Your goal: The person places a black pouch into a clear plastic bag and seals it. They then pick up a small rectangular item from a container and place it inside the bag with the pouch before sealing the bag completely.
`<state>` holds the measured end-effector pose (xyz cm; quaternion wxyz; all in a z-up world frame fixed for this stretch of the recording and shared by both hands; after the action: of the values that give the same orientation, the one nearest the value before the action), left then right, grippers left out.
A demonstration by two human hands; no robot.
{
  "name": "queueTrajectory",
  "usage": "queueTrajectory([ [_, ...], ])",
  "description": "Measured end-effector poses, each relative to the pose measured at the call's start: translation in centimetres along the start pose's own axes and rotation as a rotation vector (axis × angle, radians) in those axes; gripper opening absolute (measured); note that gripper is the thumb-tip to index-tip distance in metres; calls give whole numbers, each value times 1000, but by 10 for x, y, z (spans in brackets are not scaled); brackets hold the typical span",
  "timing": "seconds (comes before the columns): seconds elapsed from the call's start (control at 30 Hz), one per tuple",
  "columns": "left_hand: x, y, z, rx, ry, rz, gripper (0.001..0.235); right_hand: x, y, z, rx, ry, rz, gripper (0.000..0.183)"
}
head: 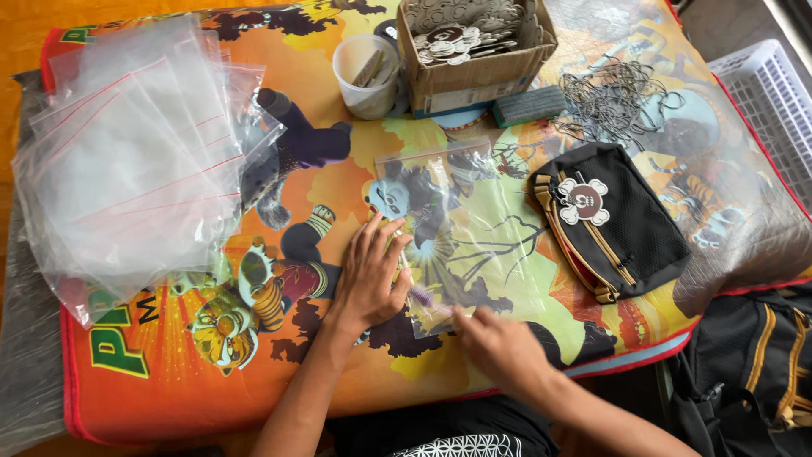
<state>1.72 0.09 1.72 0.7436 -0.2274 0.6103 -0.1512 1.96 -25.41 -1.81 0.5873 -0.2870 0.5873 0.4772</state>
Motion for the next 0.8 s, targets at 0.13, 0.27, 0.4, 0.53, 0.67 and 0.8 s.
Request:
queueTrajectory([
  [0.13, 0, 2, 1, -9, 17, -15, 51, -25, -4, 4, -92, 137, 45, 42],
  [0.27, 1, 2, -2, 9, 11, -28, 50, -22, -45, 16, 34, 90, -47, 38],
  [0.4, -2, 1, -1, 13, 6, -41, 51, -11, -15, 9, -121, 168, 65, 44],
  [0.53, -4, 0, -2, 22, 4, -33, 51, -41, -6, 18, -232, 224, 73, 41],
  [0.67, -9, -2, -2, 53, 61, -29, 65, -53, -28, 39, -224, 163, 22, 32],
  [0.8, 2, 3, -5, 93, 7, 79, 92, -60, -46, 76, -233, 120, 142, 31],
])
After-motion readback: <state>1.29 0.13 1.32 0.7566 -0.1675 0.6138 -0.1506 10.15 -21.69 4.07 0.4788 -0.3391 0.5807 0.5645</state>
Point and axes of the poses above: each hand's wrist, its own z-axis towards the middle knuckle, its own x-axis out of the palm, y = z × x, the point moved 2 cm from there along z, towards the middle knuckle, and after that the axes turned 12 degrees about -x, right-handed, at the moved point
